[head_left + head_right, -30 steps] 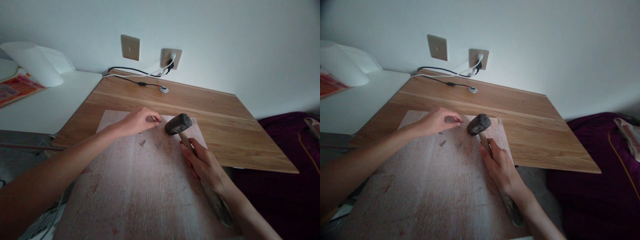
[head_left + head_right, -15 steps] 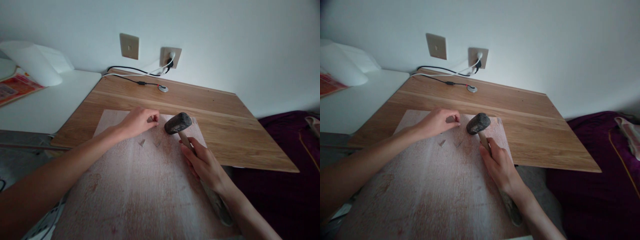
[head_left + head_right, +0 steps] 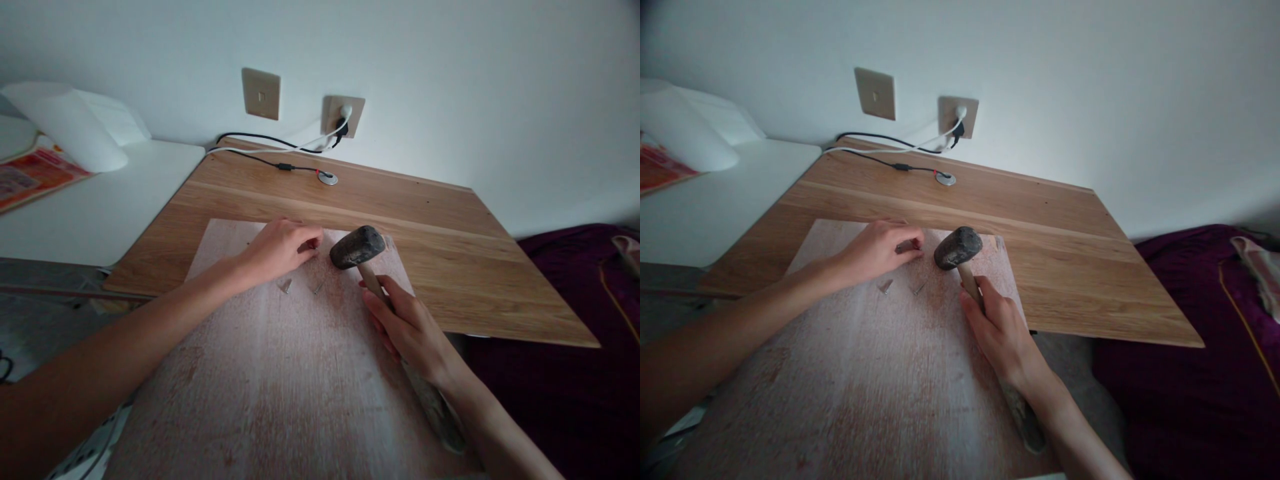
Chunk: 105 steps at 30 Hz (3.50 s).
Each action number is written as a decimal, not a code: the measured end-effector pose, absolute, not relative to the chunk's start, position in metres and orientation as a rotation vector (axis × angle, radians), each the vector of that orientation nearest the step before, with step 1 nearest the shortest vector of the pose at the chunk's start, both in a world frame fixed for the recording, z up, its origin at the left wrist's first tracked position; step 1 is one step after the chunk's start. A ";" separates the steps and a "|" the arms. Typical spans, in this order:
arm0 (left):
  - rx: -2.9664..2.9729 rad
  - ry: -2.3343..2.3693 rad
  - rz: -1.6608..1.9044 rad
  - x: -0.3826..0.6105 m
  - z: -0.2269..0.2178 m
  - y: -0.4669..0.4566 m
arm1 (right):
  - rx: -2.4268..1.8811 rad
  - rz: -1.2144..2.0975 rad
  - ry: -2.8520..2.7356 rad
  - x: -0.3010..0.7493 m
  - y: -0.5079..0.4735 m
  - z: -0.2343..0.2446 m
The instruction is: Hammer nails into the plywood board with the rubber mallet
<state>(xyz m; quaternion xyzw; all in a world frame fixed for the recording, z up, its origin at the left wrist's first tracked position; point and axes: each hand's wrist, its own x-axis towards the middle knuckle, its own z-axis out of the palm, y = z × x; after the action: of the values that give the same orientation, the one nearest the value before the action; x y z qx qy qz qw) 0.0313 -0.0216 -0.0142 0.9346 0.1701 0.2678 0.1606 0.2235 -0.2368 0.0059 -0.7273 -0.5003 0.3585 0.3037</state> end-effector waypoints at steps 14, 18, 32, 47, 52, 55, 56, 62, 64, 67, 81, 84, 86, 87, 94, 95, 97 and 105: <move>2.495 0.784 0.724 0.033 -0.010 -0.041 | -1.955 0.759 -1.610 0.217 -0.213 0.051; 2.492 0.809 0.727 0.033 -0.011 -0.041 | -1.999 0.727 -1.683 0.212 -0.211 0.047; 2.461 0.815 0.748 0.036 -0.009 -0.044 | -2.026 0.656 -1.675 0.215 -0.211 0.049; 2.383 0.931 0.658 0.036 -0.001 -0.047 | -2.014 0.586 -1.708 0.215 -0.213 0.052; 2.394 0.916 0.668 0.037 -0.003 -0.047 | -1.996 0.526 -1.729 0.212 -0.211 0.047; 2.421 0.944 0.677 0.038 -0.005 -0.046 | -1.980 0.477 -1.784 0.212 -0.209 0.040; 2.425 0.956 0.675 0.038 -0.006 -0.046 | -1.982 0.471 -1.793 0.212 -0.208 0.039; 2.418 0.929 0.651 0.035 -0.003 -0.047 | -1.997 0.463 -1.767 0.214 -0.209 0.042; 2.433 0.937 0.660 0.035 -0.002 -0.047 | -1.987 0.470 -1.773 0.214 -0.210 0.043; 2.446 0.954 0.645 0.035 -0.003 -0.047 | -1.978 0.487 -1.759 0.212 -0.210 0.044; 2.475 0.984 0.574 0.037 -0.002 -0.049 | -1.974 0.404 -1.781 0.214 -0.212 0.035; 2.483 0.963 0.563 0.037 -0.002 -0.049 | -1.991 0.416 -1.813 0.216 -0.211 0.036; 2.479 0.946 0.554 0.037 -0.003 -0.048 | -1.990 0.406 -1.809 0.216 -0.211 0.038; 2.480 0.938 0.556 0.037 -0.004 -0.047 | -1.984 0.405 -1.804 0.217 -0.212 0.038; 2.490 0.874 0.603 0.035 -0.007 -0.044 | -1.991 0.404 -1.854 0.215 -0.213 0.038; 2.488 0.870 0.611 0.035 -0.006 -0.044 | -1.987 0.406 -1.843 0.214 -0.214 0.039; 2.481 0.870 0.630 0.035 -0.004 -0.044 | -1.973 0.417 -1.825 0.214 -0.214 0.041; 2.522 0.912 0.627 0.036 -0.004 -0.045 | -1.972 0.457 -1.849 0.218 -0.210 0.035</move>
<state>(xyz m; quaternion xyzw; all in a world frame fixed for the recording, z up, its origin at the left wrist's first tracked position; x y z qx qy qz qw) 0.0364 -0.0447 -0.0040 0.8985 0.3250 0.2234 0.1927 0.2175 -0.2098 0.0352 -0.7050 -0.6610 0.1634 0.1983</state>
